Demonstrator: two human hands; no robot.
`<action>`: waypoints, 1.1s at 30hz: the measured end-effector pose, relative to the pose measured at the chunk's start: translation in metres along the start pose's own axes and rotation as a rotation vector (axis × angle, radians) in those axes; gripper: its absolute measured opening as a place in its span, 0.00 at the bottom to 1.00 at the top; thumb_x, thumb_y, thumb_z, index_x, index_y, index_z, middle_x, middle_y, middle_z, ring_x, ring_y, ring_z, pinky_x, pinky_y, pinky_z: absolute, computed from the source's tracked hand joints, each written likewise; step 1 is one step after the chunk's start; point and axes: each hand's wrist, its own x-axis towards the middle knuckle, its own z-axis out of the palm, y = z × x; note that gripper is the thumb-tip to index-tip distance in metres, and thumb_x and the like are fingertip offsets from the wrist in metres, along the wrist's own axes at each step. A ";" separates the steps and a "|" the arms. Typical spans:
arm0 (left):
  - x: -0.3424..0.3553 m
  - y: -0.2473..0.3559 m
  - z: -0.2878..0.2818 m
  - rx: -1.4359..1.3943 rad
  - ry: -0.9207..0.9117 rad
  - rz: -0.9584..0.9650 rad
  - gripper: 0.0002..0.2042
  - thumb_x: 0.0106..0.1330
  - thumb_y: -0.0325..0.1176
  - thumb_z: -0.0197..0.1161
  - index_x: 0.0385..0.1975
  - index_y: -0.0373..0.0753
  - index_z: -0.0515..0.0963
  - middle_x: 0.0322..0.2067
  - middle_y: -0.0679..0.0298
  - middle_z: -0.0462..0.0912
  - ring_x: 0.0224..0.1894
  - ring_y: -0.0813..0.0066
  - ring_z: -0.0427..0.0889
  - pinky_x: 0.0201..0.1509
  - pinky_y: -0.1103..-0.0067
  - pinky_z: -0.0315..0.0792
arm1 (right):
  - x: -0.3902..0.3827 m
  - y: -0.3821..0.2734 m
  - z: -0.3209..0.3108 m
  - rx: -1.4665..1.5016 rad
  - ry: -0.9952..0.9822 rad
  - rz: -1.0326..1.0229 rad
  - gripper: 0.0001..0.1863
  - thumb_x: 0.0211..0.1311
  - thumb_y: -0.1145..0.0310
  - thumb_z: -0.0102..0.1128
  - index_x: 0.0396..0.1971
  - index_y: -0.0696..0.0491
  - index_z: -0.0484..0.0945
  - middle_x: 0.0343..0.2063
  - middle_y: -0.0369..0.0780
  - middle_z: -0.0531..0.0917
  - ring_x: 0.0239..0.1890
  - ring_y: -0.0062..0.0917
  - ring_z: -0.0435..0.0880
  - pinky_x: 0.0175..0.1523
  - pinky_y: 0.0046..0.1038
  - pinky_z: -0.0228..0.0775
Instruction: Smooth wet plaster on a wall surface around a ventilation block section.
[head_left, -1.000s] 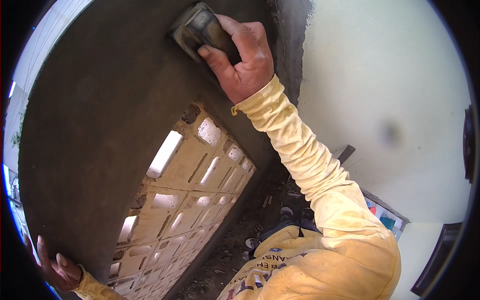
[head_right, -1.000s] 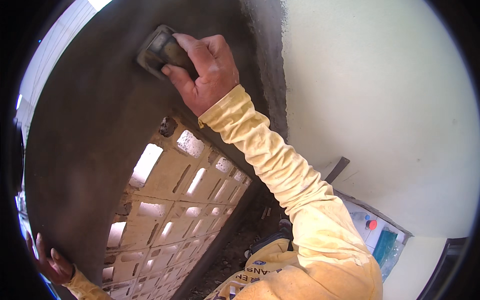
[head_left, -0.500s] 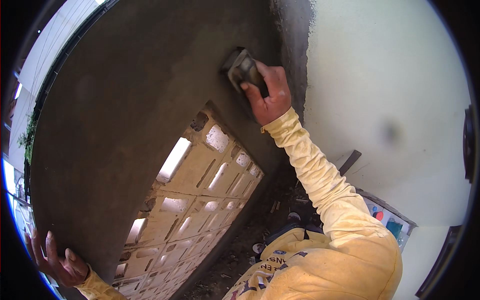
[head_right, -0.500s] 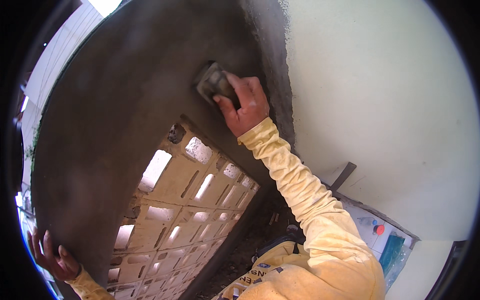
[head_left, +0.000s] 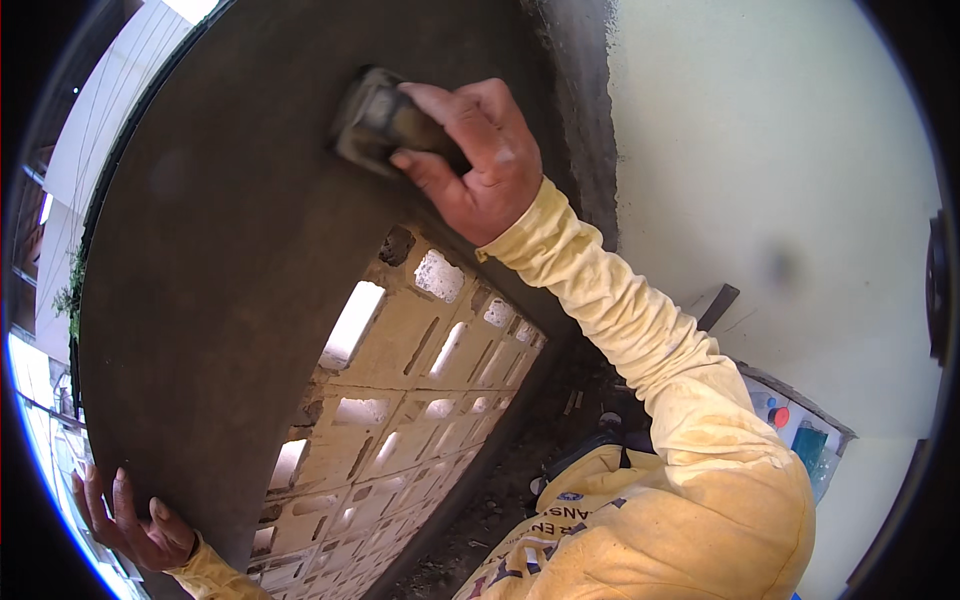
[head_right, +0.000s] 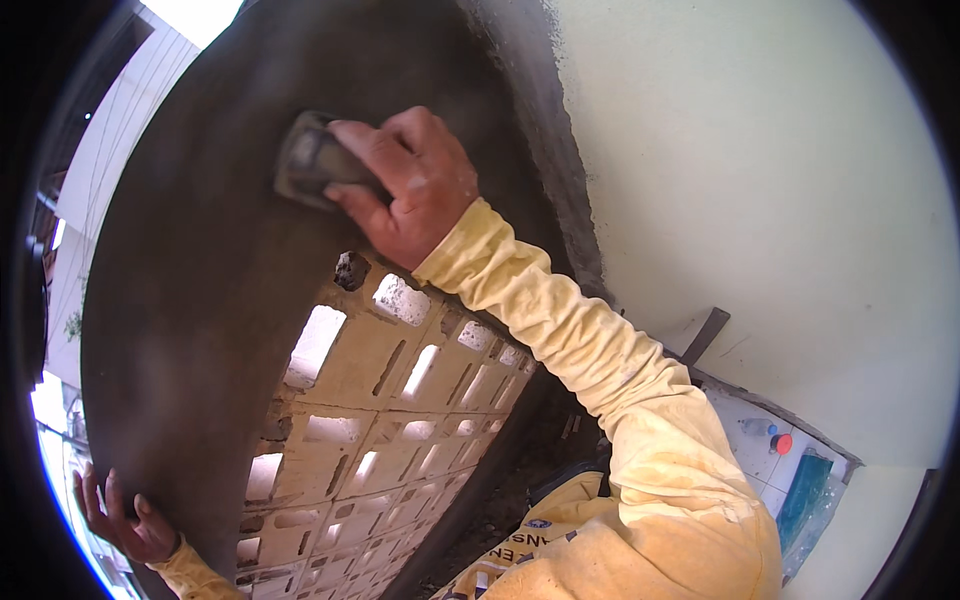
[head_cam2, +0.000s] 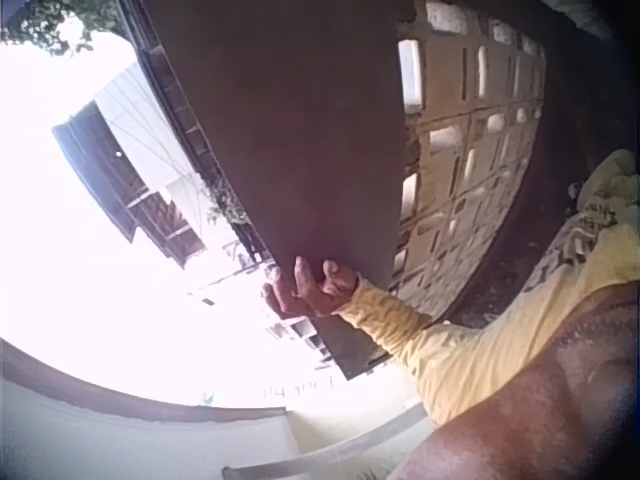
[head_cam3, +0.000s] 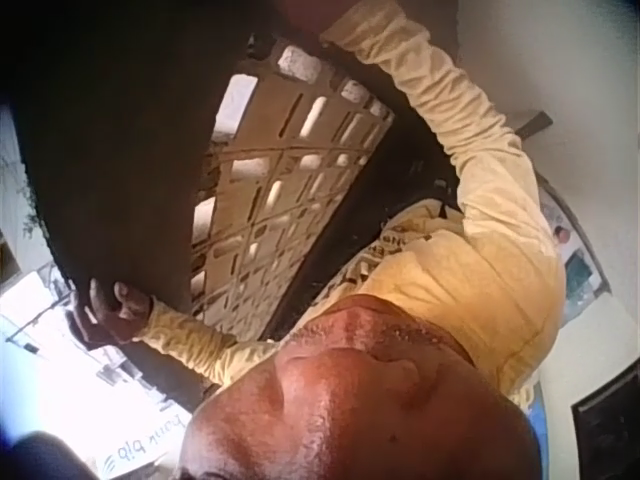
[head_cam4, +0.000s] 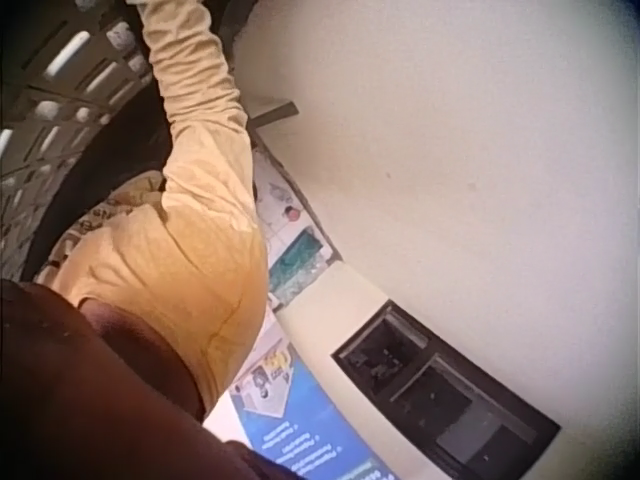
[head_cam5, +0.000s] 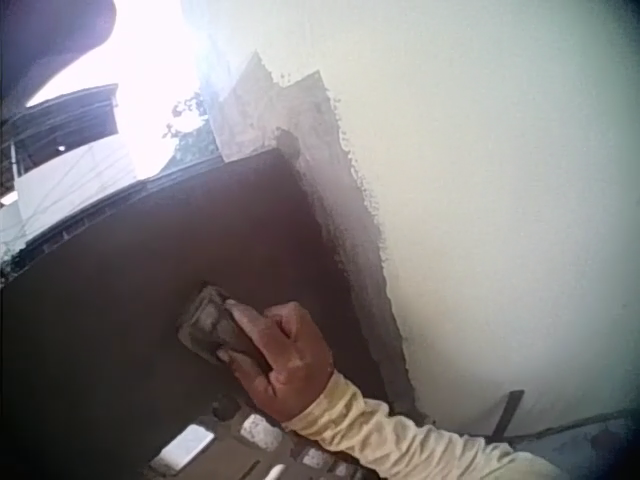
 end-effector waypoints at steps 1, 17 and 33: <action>0.000 -0.001 0.000 0.006 -0.003 0.006 0.21 0.74 0.45 0.44 0.48 0.35 0.78 0.54 0.50 0.76 0.62 0.45 0.70 0.63 0.53 0.67 | 0.006 -0.003 -0.001 0.007 0.005 0.004 0.25 0.54 0.63 0.71 0.51 0.53 0.78 0.34 0.42 0.75 0.35 0.34 0.76 0.41 0.30 0.71; 0.010 0.004 0.000 -0.015 0.023 -0.004 0.21 0.74 0.44 0.46 0.46 0.33 0.78 0.54 0.50 0.76 0.61 0.45 0.70 0.62 0.54 0.67 | -0.050 0.027 -0.024 -0.057 -0.040 0.146 0.27 0.49 0.65 0.73 0.52 0.52 0.78 0.32 0.41 0.74 0.33 0.33 0.76 0.37 0.30 0.72; 0.005 0.006 -0.002 -0.023 0.025 -0.035 0.22 0.73 0.45 0.44 0.46 0.33 0.79 0.52 0.49 0.76 0.61 0.44 0.70 0.63 0.53 0.65 | -0.027 -0.006 -0.010 -0.051 -0.095 0.074 0.25 0.50 0.64 0.71 0.50 0.48 0.78 0.34 0.41 0.74 0.35 0.35 0.76 0.41 0.34 0.73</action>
